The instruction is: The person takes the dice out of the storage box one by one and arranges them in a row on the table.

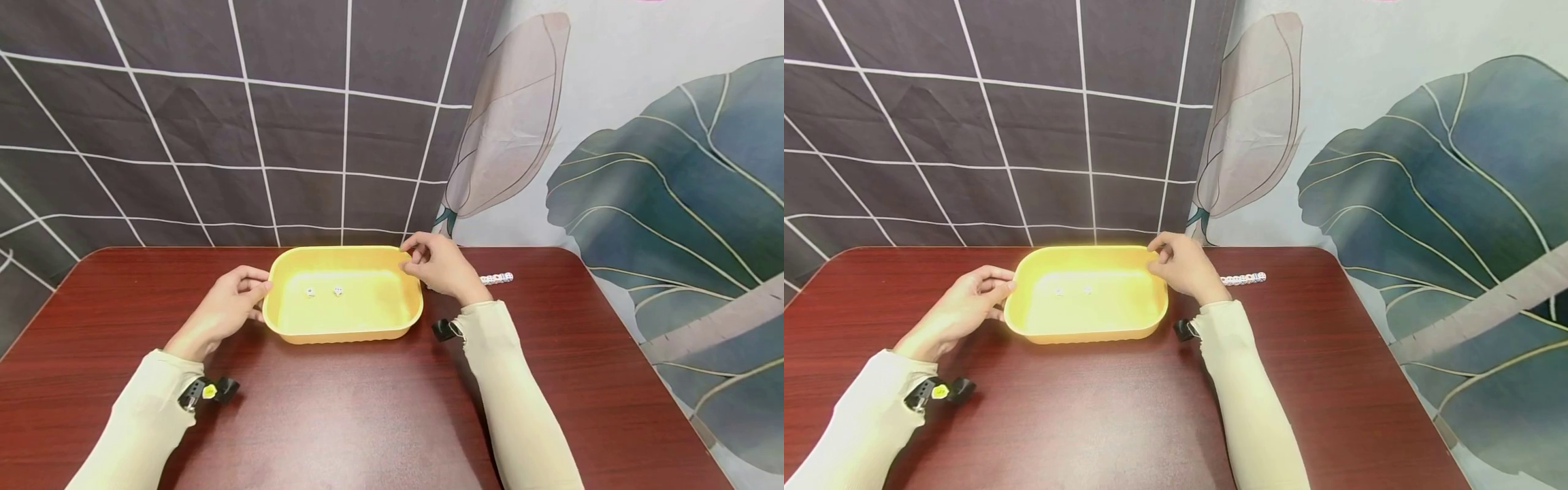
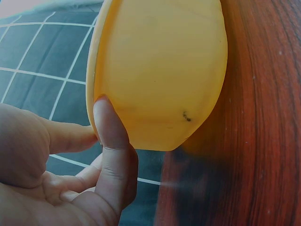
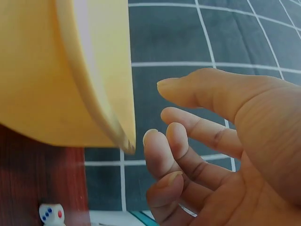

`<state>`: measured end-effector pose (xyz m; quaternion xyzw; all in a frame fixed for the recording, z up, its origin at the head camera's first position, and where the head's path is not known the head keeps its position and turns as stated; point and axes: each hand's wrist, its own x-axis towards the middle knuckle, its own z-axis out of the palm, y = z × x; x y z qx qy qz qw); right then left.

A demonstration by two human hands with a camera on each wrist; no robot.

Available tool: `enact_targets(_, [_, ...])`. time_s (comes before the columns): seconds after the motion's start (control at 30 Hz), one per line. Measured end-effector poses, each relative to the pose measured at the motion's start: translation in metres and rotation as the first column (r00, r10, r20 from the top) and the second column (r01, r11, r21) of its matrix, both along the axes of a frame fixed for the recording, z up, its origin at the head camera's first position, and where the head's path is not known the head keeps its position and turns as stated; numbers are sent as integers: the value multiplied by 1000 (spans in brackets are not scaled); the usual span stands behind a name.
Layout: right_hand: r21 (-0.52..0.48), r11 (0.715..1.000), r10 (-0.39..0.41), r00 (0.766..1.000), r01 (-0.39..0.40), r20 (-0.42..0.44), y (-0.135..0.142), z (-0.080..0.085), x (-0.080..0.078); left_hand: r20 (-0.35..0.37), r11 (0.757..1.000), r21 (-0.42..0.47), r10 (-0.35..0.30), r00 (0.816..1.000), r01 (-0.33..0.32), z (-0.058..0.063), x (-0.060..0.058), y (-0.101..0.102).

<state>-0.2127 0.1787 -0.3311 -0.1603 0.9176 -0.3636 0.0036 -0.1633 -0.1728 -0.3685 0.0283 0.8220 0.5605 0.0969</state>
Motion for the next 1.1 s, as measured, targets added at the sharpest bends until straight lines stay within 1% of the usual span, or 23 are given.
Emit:
enact_targets(0.17, [14, 1000, 19, 1000, -19, -3, -11, -2, 3, -6, 1000, -5, 2, 1000, -2, 0, 0, 0])
enact_targets(0.33, [48, 998, 29, 999, -31, 32, -23, -2, 6, -5, 1000, -4, 5, 1000, -5, 1, 1, 0])
enact_targets(0.47, [70, 997, 42, 998, -45, 38, -30, -4, 7, -6, 1000, 0, 5, 1000, -5, 1, 1, 0])
enact_targets(0.7, [71, 995, 68, 997, -70, 37, -42, -8, 9, -7, 1000, -3, 2, 1000, -2, 1, 1, 0])
enact_targets(0.93, [63, 992, 103, 994, -105, 37, -62, -10, 12, -11, 1000, -6, 3, 1000, -3, 0, 1, 0])
enact_targets(1.1, [76, 990, 115, 991, -119, 63, -77, -12, 15, -10, 1000, -9, 4, 1000, -4, 0, 1, 0])
